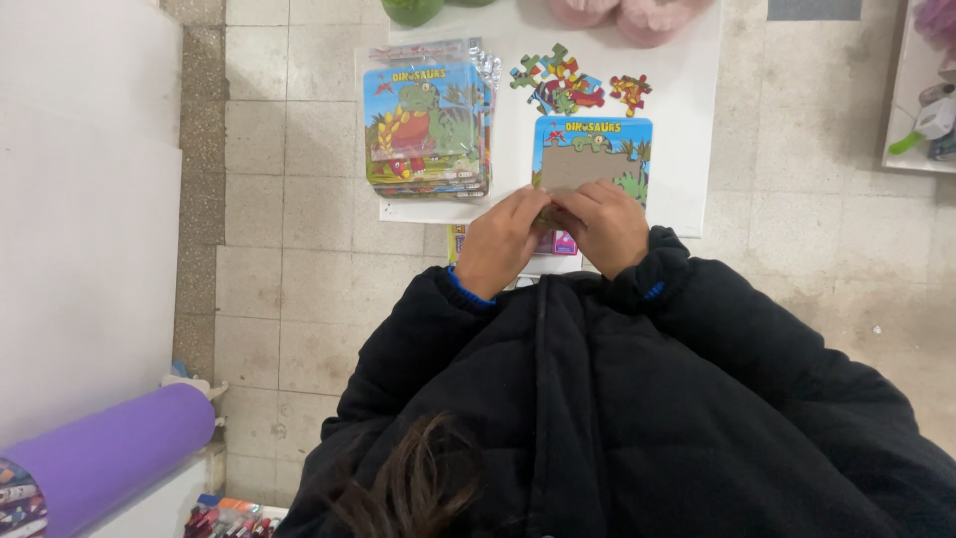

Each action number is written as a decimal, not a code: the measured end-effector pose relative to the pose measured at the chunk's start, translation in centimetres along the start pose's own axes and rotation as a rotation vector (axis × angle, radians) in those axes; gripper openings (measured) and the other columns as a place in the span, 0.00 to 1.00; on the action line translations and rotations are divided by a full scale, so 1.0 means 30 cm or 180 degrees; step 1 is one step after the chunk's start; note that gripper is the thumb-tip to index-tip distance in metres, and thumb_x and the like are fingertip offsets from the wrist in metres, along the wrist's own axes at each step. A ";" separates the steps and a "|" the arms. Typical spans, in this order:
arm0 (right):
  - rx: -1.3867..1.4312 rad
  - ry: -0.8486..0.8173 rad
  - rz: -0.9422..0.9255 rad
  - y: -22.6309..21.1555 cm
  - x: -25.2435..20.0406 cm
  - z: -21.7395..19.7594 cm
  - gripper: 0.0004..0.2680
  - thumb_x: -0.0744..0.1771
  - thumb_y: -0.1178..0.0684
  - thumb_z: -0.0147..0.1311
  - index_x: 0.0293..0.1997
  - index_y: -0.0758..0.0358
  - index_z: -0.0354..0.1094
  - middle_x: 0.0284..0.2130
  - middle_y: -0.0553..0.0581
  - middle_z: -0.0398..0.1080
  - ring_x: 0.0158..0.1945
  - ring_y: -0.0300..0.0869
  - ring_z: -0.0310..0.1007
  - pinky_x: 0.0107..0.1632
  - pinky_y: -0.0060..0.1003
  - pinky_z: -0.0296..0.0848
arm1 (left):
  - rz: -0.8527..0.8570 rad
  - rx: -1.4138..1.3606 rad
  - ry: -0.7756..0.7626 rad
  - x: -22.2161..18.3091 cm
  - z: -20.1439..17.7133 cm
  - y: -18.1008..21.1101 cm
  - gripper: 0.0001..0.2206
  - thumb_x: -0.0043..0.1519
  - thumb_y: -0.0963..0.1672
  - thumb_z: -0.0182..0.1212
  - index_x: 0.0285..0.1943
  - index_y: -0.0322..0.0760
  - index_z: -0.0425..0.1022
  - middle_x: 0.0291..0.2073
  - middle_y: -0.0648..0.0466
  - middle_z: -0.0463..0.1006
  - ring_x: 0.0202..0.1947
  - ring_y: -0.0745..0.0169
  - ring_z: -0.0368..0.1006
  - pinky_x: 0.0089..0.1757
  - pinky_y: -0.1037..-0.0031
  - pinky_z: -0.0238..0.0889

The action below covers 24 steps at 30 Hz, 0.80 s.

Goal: The person is assembling a small dinosaur puzzle by fitting pieces into a frame on a table.

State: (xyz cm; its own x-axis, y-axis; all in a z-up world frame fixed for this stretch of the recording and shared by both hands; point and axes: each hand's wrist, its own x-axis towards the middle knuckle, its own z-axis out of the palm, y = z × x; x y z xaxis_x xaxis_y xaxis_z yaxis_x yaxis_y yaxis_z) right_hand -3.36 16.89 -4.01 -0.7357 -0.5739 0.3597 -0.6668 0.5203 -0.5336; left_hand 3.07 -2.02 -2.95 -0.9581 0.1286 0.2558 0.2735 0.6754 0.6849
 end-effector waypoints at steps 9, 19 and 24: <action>0.0286 -0.0368 0.0124 -0.034 0.013 -0.107 0.11 0.64 0.57 0.64 0.50 0.57 0.77 0.37 0.56 0.77 0.39 0.52 0.73 0.42 0.44 0.72 | 0.0151 0.0417 -0.0061 -0.013 0.034 -0.028 0.19 0.61 0.40 0.61 0.62 0.32 0.71 0.55 0.47 0.77 0.61 0.46 0.73 0.50 0.62 0.71; -0.0100 -0.0395 -0.0182 -0.025 -0.016 -0.127 0.12 0.64 0.57 0.65 0.52 0.58 0.76 0.39 0.53 0.78 0.38 0.48 0.72 0.44 0.42 0.71 | 0.0552 0.1757 -0.0162 -0.004 0.046 0.036 0.12 0.57 0.41 0.58 0.48 0.31 0.77 0.58 0.46 0.77 0.61 0.47 0.71 0.56 0.65 0.68; -0.0224 -0.0456 -0.0267 -0.021 -0.025 -0.126 0.12 0.65 0.58 0.65 0.53 0.58 0.76 0.39 0.51 0.77 0.39 0.48 0.71 0.45 0.41 0.71 | 0.0731 0.1393 -0.0167 -0.010 0.068 0.028 0.15 0.60 0.39 0.57 0.55 0.24 0.75 0.55 0.44 0.77 0.59 0.52 0.74 0.56 0.69 0.68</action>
State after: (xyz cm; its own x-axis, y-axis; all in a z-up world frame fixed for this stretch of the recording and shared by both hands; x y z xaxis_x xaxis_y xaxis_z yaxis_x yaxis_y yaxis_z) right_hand -2.84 19.38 -1.03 -0.6560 -0.6988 0.2852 -0.7355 0.5069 -0.4496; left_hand 3.41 -0.02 -3.84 -0.8833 0.3386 0.3242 0.4276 0.8654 0.2613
